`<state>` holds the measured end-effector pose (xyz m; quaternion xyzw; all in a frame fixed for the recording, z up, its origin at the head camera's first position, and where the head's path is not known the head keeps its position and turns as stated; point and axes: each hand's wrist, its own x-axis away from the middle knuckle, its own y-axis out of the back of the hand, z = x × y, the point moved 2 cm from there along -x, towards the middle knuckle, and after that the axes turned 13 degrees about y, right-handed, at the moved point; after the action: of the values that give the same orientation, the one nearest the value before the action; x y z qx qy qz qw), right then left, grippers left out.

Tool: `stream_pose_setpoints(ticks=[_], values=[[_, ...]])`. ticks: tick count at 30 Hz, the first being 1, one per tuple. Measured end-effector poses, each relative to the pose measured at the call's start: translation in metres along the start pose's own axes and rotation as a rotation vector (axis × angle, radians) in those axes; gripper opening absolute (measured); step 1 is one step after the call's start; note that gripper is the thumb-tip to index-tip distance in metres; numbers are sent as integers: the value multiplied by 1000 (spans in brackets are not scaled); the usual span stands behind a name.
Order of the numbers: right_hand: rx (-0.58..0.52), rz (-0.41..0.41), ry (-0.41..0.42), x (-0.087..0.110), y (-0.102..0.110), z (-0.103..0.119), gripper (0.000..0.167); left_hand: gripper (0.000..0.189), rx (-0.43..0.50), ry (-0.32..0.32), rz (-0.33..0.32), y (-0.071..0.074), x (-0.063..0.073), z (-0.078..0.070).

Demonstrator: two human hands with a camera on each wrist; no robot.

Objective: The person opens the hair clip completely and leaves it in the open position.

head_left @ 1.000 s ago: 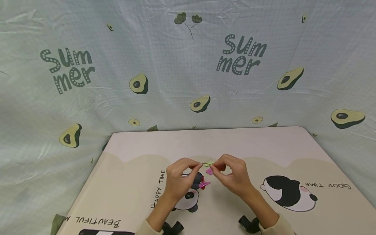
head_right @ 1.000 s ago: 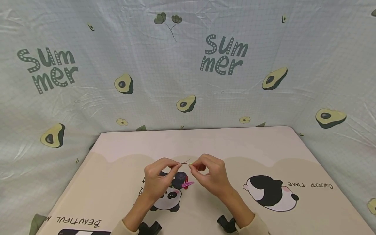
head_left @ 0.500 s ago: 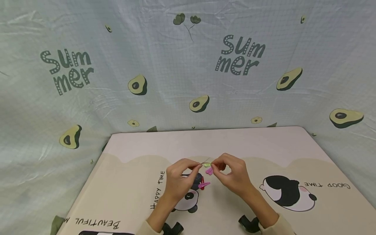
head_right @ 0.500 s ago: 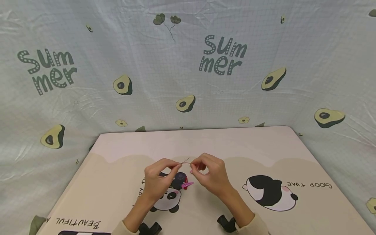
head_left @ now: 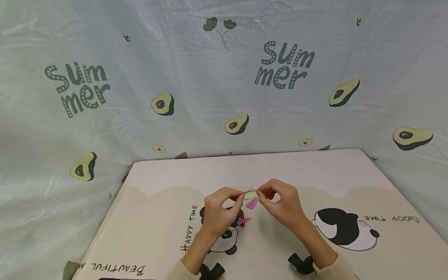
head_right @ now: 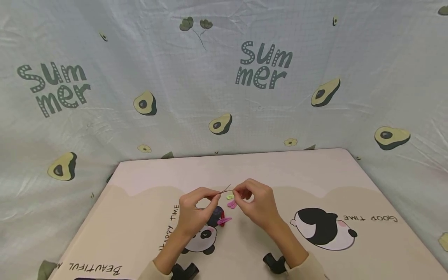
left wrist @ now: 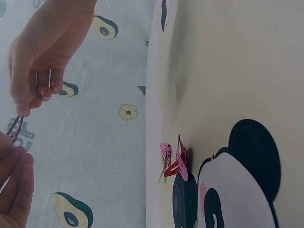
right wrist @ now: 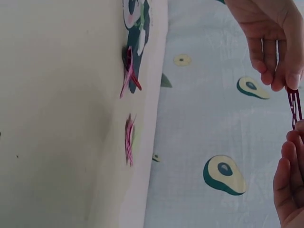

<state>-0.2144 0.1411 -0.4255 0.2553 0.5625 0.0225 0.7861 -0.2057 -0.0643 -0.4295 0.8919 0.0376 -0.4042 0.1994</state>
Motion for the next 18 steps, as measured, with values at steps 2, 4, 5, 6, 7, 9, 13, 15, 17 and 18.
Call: stream_pose_setpoints(ticks=[2,4,5,6,7,9,13,15,17,18], values=[[-4,-4,-3,-1,3,-1,19,10,7,6,1,-4,-2,0],[-2,-6,-10,-3,7,-3,24,10,6,16,8,-8,-4,1],[0,-9,-13,-3,9,-4,26,9,3,22,15,-10,-6,1],[7,-9,-17,-3,11,-5,28,8,-2,27,22,-13,-8,1],[17,-8,-22,-3,14,-7,29,8,-9,35,31,-15,-9,1],[35,-2,-30,-1,19,-11,25,6,-17,66,60,-21,-13,1],[82,25,-51,6,30,-23,21,3,-36,140,121,-37,-20,1],[111,48,-67,9,36,-29,22,3,-49,163,144,-46,-24,2],[148,77,-88,13,42,-35,20,4,-61,178,166,-57,-26,4],[167,96,-101,14,44,-37,18,4,-68,187,176,-62,-27,5]])
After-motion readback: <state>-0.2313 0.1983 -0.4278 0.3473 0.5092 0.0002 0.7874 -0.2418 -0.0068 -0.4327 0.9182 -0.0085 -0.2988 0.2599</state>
